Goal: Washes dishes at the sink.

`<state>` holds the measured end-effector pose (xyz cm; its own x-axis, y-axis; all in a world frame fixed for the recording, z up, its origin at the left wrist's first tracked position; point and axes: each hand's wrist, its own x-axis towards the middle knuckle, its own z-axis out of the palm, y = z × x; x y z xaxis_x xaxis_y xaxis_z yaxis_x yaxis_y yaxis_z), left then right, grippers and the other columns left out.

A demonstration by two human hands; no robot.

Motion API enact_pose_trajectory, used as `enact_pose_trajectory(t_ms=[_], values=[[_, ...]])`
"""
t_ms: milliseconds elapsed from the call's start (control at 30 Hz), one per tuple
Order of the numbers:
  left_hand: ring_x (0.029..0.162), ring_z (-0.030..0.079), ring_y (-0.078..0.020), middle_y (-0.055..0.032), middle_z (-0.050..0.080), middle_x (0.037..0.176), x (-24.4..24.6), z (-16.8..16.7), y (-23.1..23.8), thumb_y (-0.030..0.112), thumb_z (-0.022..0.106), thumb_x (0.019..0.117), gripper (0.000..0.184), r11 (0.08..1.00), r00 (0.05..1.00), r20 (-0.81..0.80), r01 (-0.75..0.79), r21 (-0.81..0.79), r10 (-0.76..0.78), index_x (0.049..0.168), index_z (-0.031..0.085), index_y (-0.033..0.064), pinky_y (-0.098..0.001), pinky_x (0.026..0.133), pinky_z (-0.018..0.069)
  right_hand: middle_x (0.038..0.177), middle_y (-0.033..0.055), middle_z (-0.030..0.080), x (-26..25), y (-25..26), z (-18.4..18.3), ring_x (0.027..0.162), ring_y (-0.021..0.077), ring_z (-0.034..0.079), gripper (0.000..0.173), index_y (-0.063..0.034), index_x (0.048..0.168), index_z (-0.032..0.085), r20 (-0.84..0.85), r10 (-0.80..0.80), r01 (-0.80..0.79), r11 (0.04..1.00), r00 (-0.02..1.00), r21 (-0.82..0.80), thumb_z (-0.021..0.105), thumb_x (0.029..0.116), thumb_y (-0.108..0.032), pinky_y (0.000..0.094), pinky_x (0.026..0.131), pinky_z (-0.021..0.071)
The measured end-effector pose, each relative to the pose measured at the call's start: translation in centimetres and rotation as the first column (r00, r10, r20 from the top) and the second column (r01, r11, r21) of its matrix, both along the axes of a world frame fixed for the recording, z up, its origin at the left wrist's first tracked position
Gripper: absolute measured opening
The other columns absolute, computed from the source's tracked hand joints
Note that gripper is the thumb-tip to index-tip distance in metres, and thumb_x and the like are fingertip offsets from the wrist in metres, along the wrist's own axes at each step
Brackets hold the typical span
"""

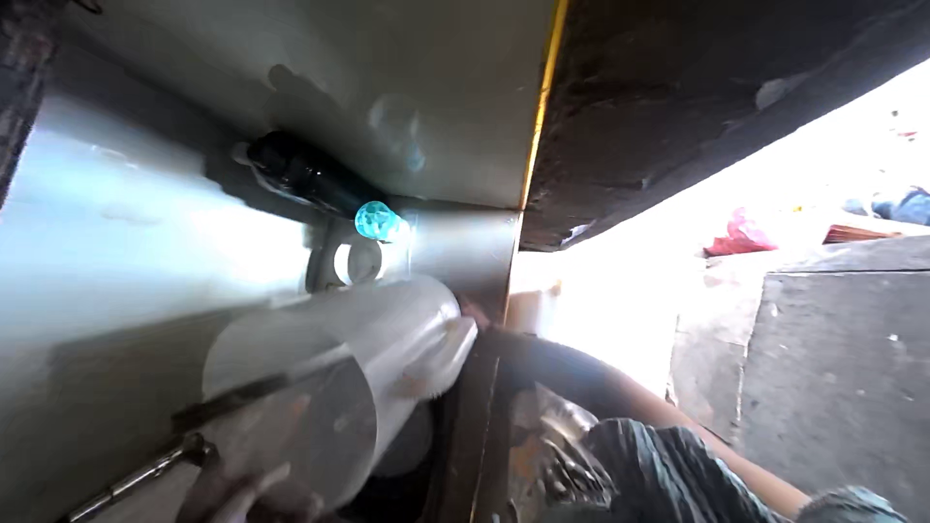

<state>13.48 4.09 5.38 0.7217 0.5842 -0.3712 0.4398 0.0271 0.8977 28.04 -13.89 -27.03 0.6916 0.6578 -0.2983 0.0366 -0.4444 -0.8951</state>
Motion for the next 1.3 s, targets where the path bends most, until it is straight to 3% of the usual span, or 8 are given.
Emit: enact_pose_trajectory(t_ms=[100,233,367,600,800,1033,1167,1300], values=[[0.046,0.062,-0.0063,0.0085,0.065,0.061,6.8,-1.3,-2.6,-0.001,0.035,0.0969,0.024,0.999,0.995,-0.098,0.019,0.034,-0.015,0.110,0.051,0.0108,-0.0230,0.042,0.0543,0.137,0.0169,0.066,-4.3,-2.6,1.1,0.138,0.0329,0.054,0.028,-0.0013,0.123,0.072,0.260,0.196,-0.220,0.973,0.945,0.066,0.057,0.1024,-0.013,0.0462,0.123,0.0323],[0.052,0.066,-0.0119,-0.0031,0.067,0.071,14.4,-4.9,-5.6,-0.003,0.035,0.1016,0.027,0.996,0.987,-0.137,0.085,-0.019,-0.087,0.125,0.049,-0.0007,-0.0258,0.051,0.0587,0.126,0.0130,0.072,0.7,-5.6,2.0,0.126,0.0313,0.064,0.026,-0.0074,0.119,0.076,0.447,-0.095,0.051,0.993,0.890,0.108,0.059,0.1001,-0.008,0.0498,0.117,0.0403],[0.053,0.065,-0.0144,-0.0079,0.065,0.078,19.7,-8.1,-7.2,-0.002,0.041,0.0991,0.030,0.995,0.984,-0.149,0.086,-0.054,-0.093,0.128,0.046,0.0013,-0.0276,0.051,0.0586,0.154,0.0104,0.053,-0.4,-6.2,-0.9,0.152,0.0298,0.037,0.039,-0.0091,0.140,0.063,0.421,-0.003,0.033,0.997,0.907,-0.063,0.046,0.1055,-0.009,0.0508,0.128,0.0188],[0.070,0.068,-0.0241,-0.0198,0.060,0.108,21.9,-9.7,-7.5,0.002,0.045,0.1025,0.053,0.968,0.955,-0.162,0.240,-0.077,-0.249,0.153,0.030,0.0068,-0.0380,0.061,0.0611,0.148,0.0156,0.058,-9.0,-4.4,1.9,0.146,0.0326,0.046,0.035,-0.0015,0.133,0.068,0.236,0.127,-0.136,0.991,0.963,0.020,0.049,0.1044,-0.009,0.0487,0.126,0.0255],[0.112,0.067,-0.0260,-0.0188,0.051,0.147,13.1,-11.3,-1.2,0.023,0.036,0.1100,0.051,0.894,0.894,-0.110,0.414,-0.169,-0.435,0.158,0.031,0.0076,-0.0407,0.088,0.0596,0.146,0.0150,0.060,-1.6,-5.4,0.3,0.145,0.0361,0.045,0.033,-0.0050,0.131,0.070,0.363,-0.047,0.078,0.994,0.931,-0.072,0.051,0.1035,-0.008,0.0550,0.123,0.0294],[0.142,0.045,-0.0387,-0.0277,0.046,0.151,-7.9,-23.5,4.9,0.024,0.060,0.1026,0.059,0.920,0.555,-0.806,0.390,0.033,-0.207,0.151,0.041,-0.0042,-0.0515,0.117,0.0356,0.152,0.0186,0.053,-11.6,-3.3,-2.1,0.147,0.0389,0.042,0.040,-0.0039,0.140,0.063,0.384,0.229,-0.196,0.973,0.895,-0.125,0.048,0.1042,-0.013,0.0526,0.125,0.0275],[0.150,0.030,-0.0403,-0.0305,0.035,0.157,-11.7,-27.5,6.8,0.029,0.069,0.0964,0.079,0.904,0.576,-0.817,0.360,0.232,-0.020,0.154,0.031,-0.0090,-0.0493,0.124,0.0237,0.130,0.0179,0.070,-15.6,-0.1,-1.1,0.132,0.0384,0.060,0.028,-0.0014,0.118,0.076,0.411,0.139,-0.175,0.983,0.901,0.052,0.056,0.1007,-0.011,0.0550,0.120,0.0364],[0.145,0.038,-0.0425,-0.0299,0.042,0.153,-10.1,-30.0,6.8,0.036,0.062,0.1019,0.066,0.917,0.567,-0.823,0.340,0.209,-0.023,0.149,0.042,-0.0063,-0.0545,0.120,0.0304,0.125,0.0163,0.073,-15.6,0.2,-1.7,0.125,0.0370,0.065,0.028,-0.0007,0.115,0.076,0.497,0.123,-0.181,0.981,0.859,0.070,0.056,0.1014,-0.016,0.0534,0.114,0.0439]])
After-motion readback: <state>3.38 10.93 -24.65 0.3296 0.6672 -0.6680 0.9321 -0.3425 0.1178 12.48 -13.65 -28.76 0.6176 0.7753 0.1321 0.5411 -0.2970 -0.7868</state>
